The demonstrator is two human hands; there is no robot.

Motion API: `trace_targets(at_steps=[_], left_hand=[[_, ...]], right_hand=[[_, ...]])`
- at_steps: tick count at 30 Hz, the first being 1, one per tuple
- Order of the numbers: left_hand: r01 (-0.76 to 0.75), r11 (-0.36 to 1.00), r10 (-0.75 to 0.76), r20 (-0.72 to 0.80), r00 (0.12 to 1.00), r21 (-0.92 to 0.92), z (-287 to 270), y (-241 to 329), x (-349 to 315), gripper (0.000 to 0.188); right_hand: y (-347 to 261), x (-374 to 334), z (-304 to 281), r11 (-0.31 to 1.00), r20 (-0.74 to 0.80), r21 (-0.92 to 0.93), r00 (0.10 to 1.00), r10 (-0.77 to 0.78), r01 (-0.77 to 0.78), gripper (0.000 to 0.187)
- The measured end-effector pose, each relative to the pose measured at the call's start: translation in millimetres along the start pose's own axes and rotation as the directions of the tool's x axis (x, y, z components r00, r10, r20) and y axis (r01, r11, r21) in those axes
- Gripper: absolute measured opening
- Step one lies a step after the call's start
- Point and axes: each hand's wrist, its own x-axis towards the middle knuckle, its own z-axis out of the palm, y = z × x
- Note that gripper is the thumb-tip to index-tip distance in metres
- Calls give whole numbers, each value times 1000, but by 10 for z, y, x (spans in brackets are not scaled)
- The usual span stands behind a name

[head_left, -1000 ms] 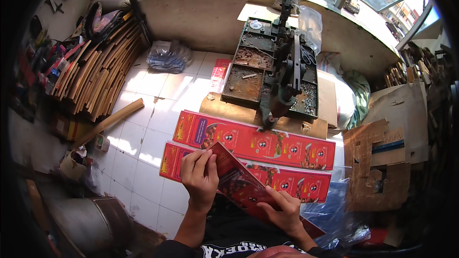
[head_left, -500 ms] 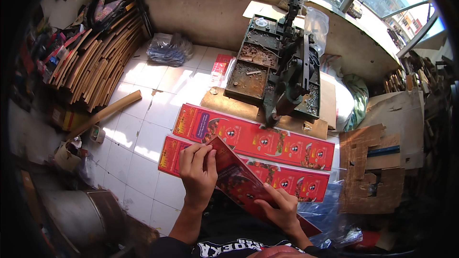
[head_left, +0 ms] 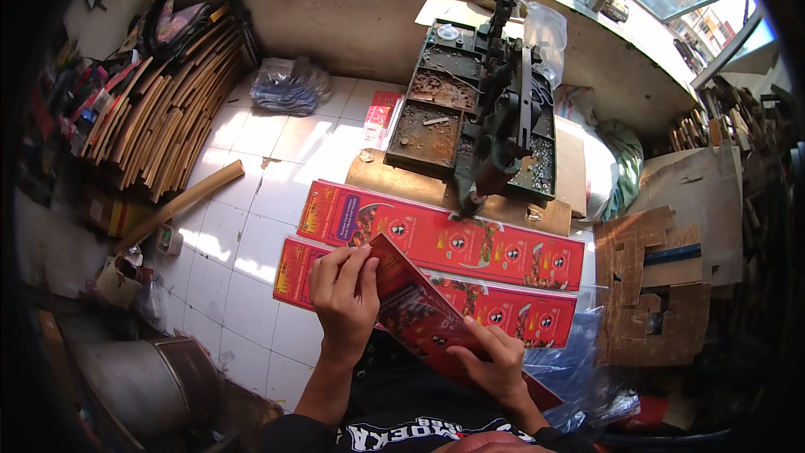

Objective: The person attaches metal eyelets to cardboard strips using a manual press machine and then organizes and stacks the finished items.

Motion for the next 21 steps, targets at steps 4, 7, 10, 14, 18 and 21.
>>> trace_targets(at_steps=[4, 7, 10, 14, 18, 21], left_hand=[[-18, 1000, 18, 9, 1000, -5, 11, 2, 7, 17], [-22, 1000, 23, 12, 1000, -15, 19, 8, 15, 17], [-29, 999, 29, 11, 1000, -16, 28, 10, 14, 16], [-33, 999, 33, 9, 999, -6, 36, 22, 6, 16], [-25, 1000, 25, 12, 1000, -15, 56, 25, 5, 15], [-38, 999, 38, -8, 999, -15, 97, -22, -15, 15]], right_hand=[[27, 8, -15, 1000, -7, -4, 1000, -11, 11, 58], [53, 3, -21, 1000, -11, -10, 1000, -21, 21, 58], [66, 1, -29, 1000, -12, -13, 1000, -22, 22, 58], [79, -3, -31, 1000, -18, -6, 1000, -24, 24, 59], [90, -9, -43, 1000, -8, -23, 1000, -20, 20, 58], [87, -12, -52, 1000, 7, -22, 1000, -6, 6, 58]])
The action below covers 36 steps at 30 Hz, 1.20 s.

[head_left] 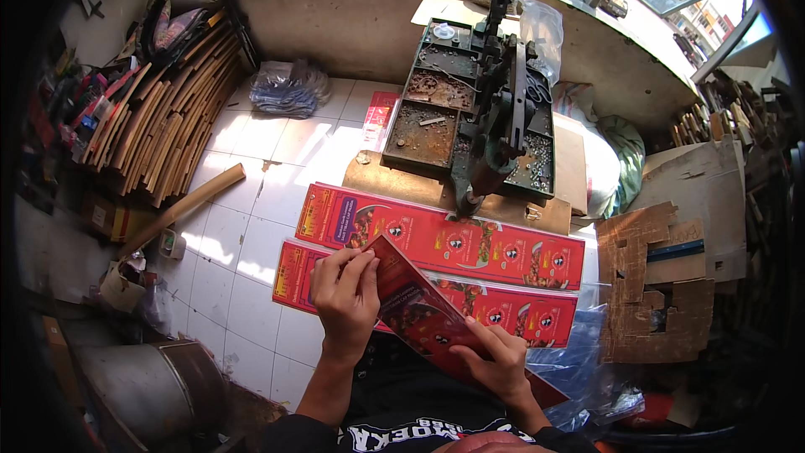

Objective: The person attaches metal eyelets to cardboard strips using a manual press machine and then organizes and stacks the finished items.

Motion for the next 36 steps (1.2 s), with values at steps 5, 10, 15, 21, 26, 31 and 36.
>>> trace_targets(at_steps=[5, 10, 15, 21, 26, 31, 36], left_hand=[[31, 999, -28, 85, 996, -44, -46, 95, 155, 14], [-20, 993, 37, 149, 988, -115, 41, 219, 344, 13], [-114, 967, 132, 65, 989, -227, 108, 361, 489, 16], [-135, 935, 147, 12, 989, -329, 176, 545, 655, 20], [-179, 926, 189, -4, 982, -331, 213, 605, 675, 20], [-223, 925, 228, -21, 973, -307, 204, 630, 705, 19], [-264, 926, 270, -19, 963, -270, 175, 620, 732, 18]], right_hand=[[31, -11, -2, 999, -6, 39, 1000, 30, -30, 60], [59, 46, -99, 998, -107, 58, 994, 2, 5, 62], [81, 71, -187, 999, -224, 27, 974, -25, 32, 61], [100, 26, -260, 1000, -322, -6, 946, -21, 20, 63], [86, 0, -306, 999, -356, -23, 934, -33, 26, 64], [68, 8, -321, 999, -353, -22, 935, -35, 29, 65], [63, 23, -315, 999, -350, -21, 935, -45, 40, 65]])
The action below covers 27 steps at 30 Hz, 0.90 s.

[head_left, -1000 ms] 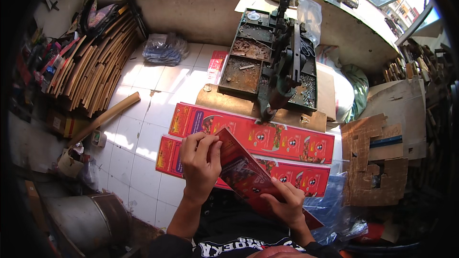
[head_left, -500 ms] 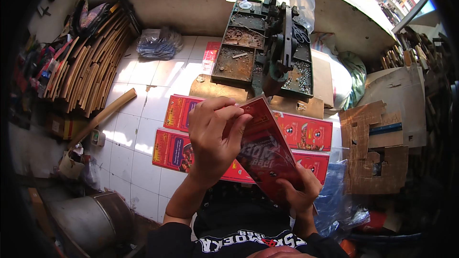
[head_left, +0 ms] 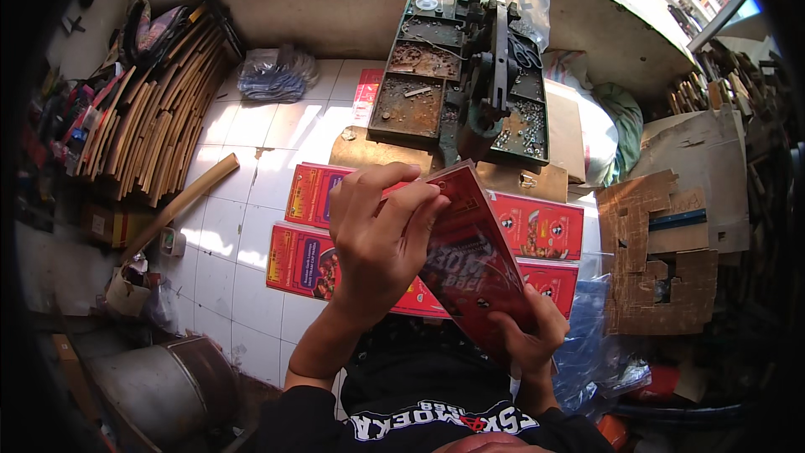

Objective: The person attaches metal eyelets to cardboard strips using a manual press machine and then organizes and stacks the finished items.

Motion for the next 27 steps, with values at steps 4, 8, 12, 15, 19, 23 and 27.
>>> trace_targets(at_steps=[4, 8, 12, 15, 19, 23, 27], left_hand=[[-6, 1000, 6, 19, 1000, -15, -17, -25, 4, 22], [108, 983, -100, 61, 993, -145, -28, -32, 4, 25], [306, 899, -266, 165, 950, -315, -95, 29, 60, 25], [370, 864, -313, 211, 926, -342, -109, 19, 73, 24], [400, 833, -310, 277, 910, -383, -165, -76, 99, 23], [569, 714, -351, 494, 796, -409, -258, -255, 171, 22], [685, 543, -314, 638, 703, -486, -301, -446, 128, 23]], right_hand=[[-4, -11, 8, 1000, 13, 0, 1000, 16, -16, 64], [0, -12, 21, 1000, 11, 4, 1000, 20, -20, 63], [27, -22, 46, 1000, 13, 15, 1000, 21, -21, 64], [32, -7, 64, 1000, 12, 2, 1000, 18, -18, 65], [35, -26, 62, 1000, 31, 18, 999, 22, -23, 65], [61, -53, 62, 999, 64, 29, 998, 23, -24, 65], [55, -8, 42, 999, 114, 43, 993, 4, -9, 64]])
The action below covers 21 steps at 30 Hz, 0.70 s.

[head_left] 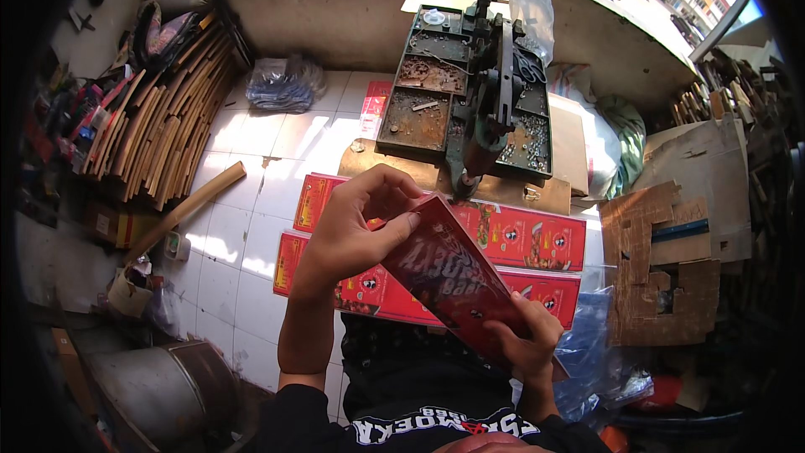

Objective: The person attaches metal eyelets to cardboard strips using a manual press machine and then organizes and stacks the finished items.

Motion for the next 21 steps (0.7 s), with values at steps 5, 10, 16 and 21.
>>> trace_targets(at_steps=[5, 10, 16, 21], left_hand=[[82, 996, -81, 23, 996, -20, -3, -71, -26, 24], [61, 988, -52, -69, 996, 143, -1, -56, -51, 19], [-6, 961, 34, -95, 995, 276, -30, -88, -63, 21], [41, 986, -46, 30, 998, 159, -66, -96, -52, 23]], right_hand=[[43, -4, -42, 1000, 41, -10, 999, 16, -15, 63], [76, -28, -64, 998, 57, -1, 997, 58, -59, 62], [66, -14, -69, 996, 47, -10, 995, 85, -84, 59], [122, -37, -81, 997, 39, 4, 996, 82, -82, 59]])
